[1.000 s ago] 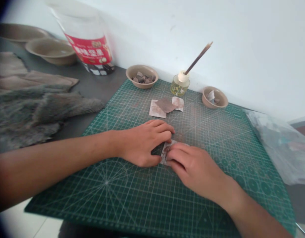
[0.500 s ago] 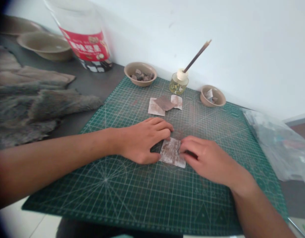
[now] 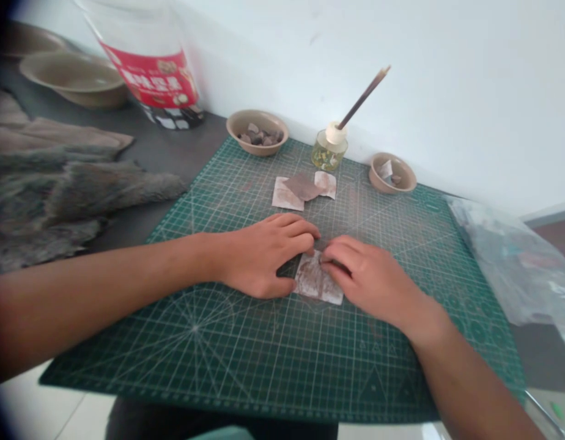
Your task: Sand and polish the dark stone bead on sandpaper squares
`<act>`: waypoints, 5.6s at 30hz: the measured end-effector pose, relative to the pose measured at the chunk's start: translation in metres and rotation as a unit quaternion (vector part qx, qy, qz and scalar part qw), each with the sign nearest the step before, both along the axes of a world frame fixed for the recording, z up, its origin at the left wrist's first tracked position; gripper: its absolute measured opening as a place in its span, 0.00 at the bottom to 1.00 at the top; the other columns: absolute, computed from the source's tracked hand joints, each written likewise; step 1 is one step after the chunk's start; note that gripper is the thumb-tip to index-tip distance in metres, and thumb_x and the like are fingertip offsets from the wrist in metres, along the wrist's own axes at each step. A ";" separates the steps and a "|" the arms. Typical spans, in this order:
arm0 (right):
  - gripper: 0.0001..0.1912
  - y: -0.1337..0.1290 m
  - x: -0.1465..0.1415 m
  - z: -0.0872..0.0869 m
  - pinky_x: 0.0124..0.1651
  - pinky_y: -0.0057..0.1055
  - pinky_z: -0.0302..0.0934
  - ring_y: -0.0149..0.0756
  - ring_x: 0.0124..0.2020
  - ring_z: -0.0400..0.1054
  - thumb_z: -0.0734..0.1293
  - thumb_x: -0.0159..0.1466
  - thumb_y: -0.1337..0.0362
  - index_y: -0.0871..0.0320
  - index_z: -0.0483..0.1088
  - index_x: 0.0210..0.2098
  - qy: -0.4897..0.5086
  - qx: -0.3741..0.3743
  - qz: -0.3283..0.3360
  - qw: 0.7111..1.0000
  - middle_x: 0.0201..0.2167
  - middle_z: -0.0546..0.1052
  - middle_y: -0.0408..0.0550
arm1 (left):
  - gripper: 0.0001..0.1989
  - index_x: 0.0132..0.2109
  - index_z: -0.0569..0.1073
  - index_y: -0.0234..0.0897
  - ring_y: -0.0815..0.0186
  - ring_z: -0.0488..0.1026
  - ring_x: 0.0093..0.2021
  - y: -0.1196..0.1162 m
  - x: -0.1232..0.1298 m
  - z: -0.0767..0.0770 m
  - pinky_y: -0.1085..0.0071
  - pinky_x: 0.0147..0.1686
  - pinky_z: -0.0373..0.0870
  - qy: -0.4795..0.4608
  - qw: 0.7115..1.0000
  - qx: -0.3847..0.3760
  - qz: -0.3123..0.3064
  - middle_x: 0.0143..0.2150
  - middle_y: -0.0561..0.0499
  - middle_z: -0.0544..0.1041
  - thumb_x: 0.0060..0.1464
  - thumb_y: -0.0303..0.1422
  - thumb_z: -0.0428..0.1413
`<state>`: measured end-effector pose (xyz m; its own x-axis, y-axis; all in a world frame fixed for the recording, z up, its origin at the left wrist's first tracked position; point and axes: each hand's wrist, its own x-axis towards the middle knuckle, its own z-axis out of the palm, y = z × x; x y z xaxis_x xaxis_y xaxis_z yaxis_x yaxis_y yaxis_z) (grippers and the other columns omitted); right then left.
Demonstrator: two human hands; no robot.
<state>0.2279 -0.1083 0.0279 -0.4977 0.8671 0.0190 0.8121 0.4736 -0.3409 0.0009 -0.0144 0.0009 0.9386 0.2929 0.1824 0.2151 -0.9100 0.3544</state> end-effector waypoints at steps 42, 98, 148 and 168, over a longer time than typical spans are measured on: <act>0.06 -0.003 -0.004 -0.006 0.45 0.35 0.67 0.37 0.44 0.73 0.62 0.73 0.64 0.53 0.71 0.45 0.004 -0.027 0.074 0.997 0.47 0.76 0.45 | 0.21 0.48 0.69 0.35 0.49 0.65 0.58 0.001 0.000 0.000 0.55 0.59 0.62 -0.003 1.000 0.007 -0.013 0.60 0.40 0.69 0.50 0.41 0.60; 0.06 -0.003 0.000 -0.003 0.43 0.36 0.68 0.38 0.41 0.74 0.62 0.72 0.64 0.54 0.71 0.43 -0.014 -0.032 0.072 0.997 0.44 0.78 0.48 | 0.21 0.48 0.69 0.35 0.48 0.66 0.57 0.000 0.000 -0.002 0.54 0.57 0.62 -0.004 1.000 0.014 -0.009 0.58 0.40 0.70 0.49 0.41 0.60; 0.06 0.001 0.002 -0.008 0.46 0.35 0.67 0.37 0.44 0.73 0.62 0.72 0.65 0.53 0.71 0.44 0.012 -0.007 0.067 0.998 0.46 0.77 0.46 | 0.21 0.48 0.69 0.35 0.49 0.66 0.57 0.000 0.000 -0.001 0.56 0.58 0.61 -0.001 1.000 0.020 -0.010 0.59 0.40 0.70 0.50 0.41 0.59; 0.06 -0.002 0.000 -0.009 0.48 0.34 0.68 0.37 0.47 0.74 0.62 0.72 0.66 0.52 0.71 0.46 0.019 0.001 0.054 0.998 0.49 0.77 0.46 | 0.21 0.48 0.69 0.35 0.49 0.65 0.57 0.000 0.000 -0.004 0.56 0.57 0.62 -0.010 1.000 0.022 -0.007 0.59 0.40 0.70 0.50 0.41 0.59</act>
